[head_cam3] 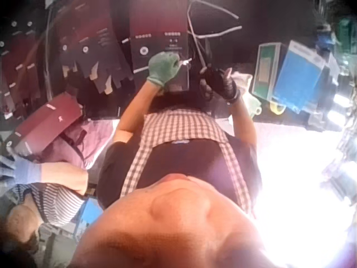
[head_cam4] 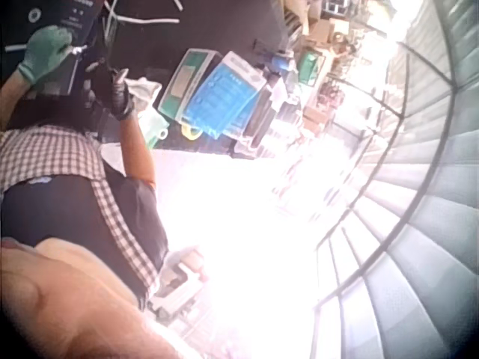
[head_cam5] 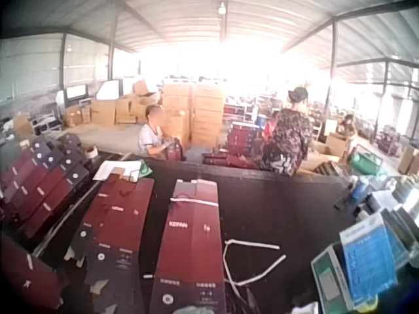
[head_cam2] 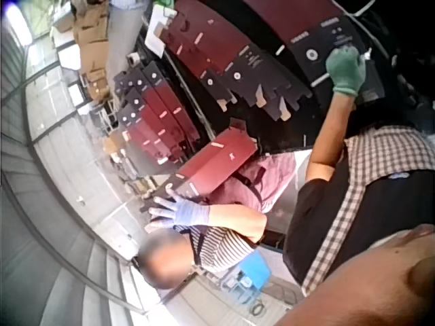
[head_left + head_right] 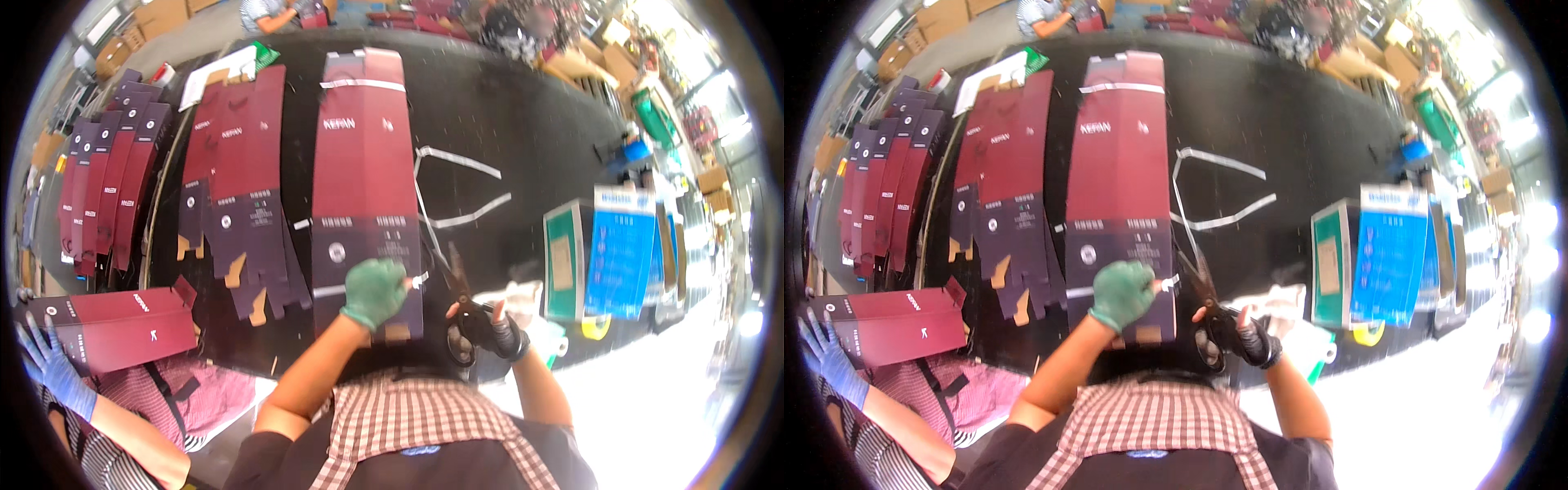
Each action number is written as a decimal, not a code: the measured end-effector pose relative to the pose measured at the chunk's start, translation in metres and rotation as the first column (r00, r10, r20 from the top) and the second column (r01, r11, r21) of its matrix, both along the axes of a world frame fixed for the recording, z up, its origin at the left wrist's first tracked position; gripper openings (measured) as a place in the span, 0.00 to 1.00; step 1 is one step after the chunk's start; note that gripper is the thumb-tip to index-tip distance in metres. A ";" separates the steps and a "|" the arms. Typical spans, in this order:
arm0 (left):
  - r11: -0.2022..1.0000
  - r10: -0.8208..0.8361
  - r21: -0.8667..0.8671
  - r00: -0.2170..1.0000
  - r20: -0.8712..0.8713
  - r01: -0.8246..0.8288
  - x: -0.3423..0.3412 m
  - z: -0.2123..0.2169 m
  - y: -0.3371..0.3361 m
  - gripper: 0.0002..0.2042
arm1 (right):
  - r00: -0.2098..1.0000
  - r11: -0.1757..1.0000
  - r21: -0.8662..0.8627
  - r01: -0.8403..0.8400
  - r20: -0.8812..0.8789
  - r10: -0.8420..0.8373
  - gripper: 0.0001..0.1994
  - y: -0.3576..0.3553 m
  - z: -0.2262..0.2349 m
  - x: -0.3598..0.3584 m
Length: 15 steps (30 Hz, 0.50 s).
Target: The person applies adhesive stickers to cardboard gift boxes and stacks them on a table.
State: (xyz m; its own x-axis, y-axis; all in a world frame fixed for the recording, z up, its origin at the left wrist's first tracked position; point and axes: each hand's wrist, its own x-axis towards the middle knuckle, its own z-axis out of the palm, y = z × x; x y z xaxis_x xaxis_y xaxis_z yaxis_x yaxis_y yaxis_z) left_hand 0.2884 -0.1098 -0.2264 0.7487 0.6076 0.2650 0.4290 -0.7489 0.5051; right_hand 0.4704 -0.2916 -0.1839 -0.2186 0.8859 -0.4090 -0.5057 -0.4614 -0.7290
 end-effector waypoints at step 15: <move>0.872 0.170 -0.469 0.985 0.020 -0.140 -0.023 -0.002 -0.014 0.08 | 0.808 0.970 -0.181 0.160 -0.540 -0.234 0.45 -0.029 -0.026 -0.074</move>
